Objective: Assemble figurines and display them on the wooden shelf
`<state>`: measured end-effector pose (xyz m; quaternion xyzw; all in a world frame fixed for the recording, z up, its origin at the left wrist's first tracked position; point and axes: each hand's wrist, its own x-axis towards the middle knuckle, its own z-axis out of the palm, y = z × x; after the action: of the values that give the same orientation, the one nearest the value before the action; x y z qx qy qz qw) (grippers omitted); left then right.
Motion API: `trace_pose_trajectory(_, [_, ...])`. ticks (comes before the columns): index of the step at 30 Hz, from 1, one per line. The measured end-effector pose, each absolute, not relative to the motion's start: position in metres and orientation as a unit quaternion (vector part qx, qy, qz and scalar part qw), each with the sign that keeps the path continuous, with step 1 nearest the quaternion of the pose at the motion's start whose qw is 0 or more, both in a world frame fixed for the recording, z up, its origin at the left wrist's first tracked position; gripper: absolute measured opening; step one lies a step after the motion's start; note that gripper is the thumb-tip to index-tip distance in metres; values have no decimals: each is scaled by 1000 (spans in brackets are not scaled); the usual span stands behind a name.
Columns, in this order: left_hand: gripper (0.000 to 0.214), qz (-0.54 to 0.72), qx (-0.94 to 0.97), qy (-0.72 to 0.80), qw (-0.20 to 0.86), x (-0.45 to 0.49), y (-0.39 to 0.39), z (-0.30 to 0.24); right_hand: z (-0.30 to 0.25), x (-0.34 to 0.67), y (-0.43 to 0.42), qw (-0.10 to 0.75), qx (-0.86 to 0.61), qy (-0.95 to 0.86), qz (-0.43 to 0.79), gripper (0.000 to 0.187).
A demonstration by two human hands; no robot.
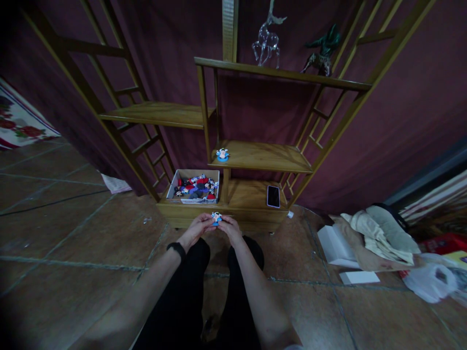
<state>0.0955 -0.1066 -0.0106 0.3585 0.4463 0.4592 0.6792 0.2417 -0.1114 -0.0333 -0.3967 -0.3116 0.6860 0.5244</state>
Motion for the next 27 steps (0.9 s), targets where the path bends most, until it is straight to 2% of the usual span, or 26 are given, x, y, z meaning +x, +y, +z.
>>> trace_pose_trajectory(11, [21,466,358,437,681,94,-104,-16,-39,243,-109,542,-406,-305,670,32])
trace_pose_trajectory(22, [27,463,375,432,678,96,-104,-14,-31,243,-113,536,-406,-310,672,29])
trace_pose_trajectory(27, [24,460,372,428,683,95,-105,-13,-28,243,-113,540,-406,-309,670,25])
